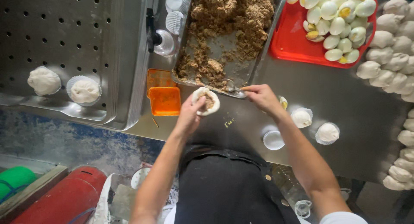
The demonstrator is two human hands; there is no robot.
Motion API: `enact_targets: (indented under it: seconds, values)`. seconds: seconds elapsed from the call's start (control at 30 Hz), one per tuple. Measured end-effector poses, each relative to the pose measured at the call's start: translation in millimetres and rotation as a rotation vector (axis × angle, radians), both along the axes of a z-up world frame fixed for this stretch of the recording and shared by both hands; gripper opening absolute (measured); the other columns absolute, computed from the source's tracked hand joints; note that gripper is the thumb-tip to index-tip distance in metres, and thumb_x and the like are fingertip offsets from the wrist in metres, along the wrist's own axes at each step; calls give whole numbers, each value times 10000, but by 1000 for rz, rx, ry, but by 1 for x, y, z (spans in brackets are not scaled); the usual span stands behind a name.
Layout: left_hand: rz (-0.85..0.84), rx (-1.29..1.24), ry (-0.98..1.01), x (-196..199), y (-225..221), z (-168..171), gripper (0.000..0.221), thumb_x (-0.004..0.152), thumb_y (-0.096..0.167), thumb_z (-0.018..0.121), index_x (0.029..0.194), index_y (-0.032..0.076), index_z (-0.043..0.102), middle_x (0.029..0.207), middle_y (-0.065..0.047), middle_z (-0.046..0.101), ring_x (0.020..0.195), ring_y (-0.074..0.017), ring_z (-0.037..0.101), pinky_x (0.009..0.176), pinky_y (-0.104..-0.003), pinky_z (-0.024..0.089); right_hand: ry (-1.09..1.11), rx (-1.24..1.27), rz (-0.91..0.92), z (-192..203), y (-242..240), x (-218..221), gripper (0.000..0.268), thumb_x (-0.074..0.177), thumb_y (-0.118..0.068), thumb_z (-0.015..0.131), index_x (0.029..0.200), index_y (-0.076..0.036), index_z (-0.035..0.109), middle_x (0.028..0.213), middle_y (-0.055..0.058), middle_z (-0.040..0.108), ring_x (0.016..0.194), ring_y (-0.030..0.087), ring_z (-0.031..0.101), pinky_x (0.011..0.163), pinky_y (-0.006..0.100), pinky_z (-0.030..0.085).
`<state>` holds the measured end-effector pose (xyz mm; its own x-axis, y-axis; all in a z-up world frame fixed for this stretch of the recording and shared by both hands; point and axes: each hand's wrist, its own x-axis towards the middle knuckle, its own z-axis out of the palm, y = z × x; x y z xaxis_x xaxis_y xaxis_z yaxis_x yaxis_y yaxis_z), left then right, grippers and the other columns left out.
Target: The person prepares steamed buns by flattening pieces of dough, scooping a meat filling onto them using a spoon, adding a slice of boiled egg, and pinching the dough by hand to seal it before placing it in a steamer tray.
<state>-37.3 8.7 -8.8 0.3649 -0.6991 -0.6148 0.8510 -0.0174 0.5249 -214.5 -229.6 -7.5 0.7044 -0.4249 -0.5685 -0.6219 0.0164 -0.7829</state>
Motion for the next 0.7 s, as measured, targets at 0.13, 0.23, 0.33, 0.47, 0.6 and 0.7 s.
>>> enact_targets:
  seconds: [0.13, 0.23, 0.33, 0.47, 0.6, 0.7]
  values:
    - [-9, -66, 2, -14, -16, -17, 391, 1025, 170, 608, 1388, 32, 557, 1231, -84, 688, 1096, -181, 688, 938, -359, 578, -18, 168, -131, 33, 0, -14, 324, 948, -120, 654, 1248, -60, 761, 842, -25, 688, 733, 49, 565, 645, 236, 461]
    - [30, -182, 137, -16, -47, -24, 387, 1055, 215, 582, 1386, 15, 553, 1264, -83, 687, 1146, -179, 685, 995, -352, 573, -157, -244, -3, 59, 33, -9, 400, 916, -57, 626, 1297, -94, 744, 760, 29, 607, 667, 104, 552, 624, 276, 471]
    - [152, -307, 152, -8, -75, -15, 391, 1057, 238, 606, 1376, 17, 554, 1247, -97, 687, 1138, -201, 685, 985, -371, 574, -237, -631, 17, 84, 69, 0, 405, 937, -56, 636, 1332, -107, 711, 773, 96, 566, 660, 209, 560, 633, 350, 479]
    - [123, -207, -11, -5, -85, 6, 353, 998, 140, 672, 1319, 32, 576, 1174, -91, 692, 1050, -194, 701, 899, -379, 616, -220, -744, -200, 111, 84, -1, 359, 982, -50, 623, 1334, -103, 672, 758, 127, 544, 617, 283, 560, 626, 404, 495]
    - [70, -76, -118, -11, -85, 15, 354, 927, 6, 712, 1262, 38, 602, 1124, -78, 697, 989, -181, 713, 850, -367, 637, -137, -823, -101, 120, 90, -2, 380, 944, -64, 626, 1319, -95, 674, 793, 118, 616, 686, 311, 640, 627, 430, 519]
    - [43, -69, -112, -15, -85, 16, 327, 921, -21, 711, 1230, 35, 621, 1103, -84, 709, 971, -184, 717, 836, -359, 635, -121, -816, -169, 121, 85, -4, 355, 967, -81, 624, 1316, -107, 677, 815, 114, 642, 691, 306, 654, 621, 425, 528]
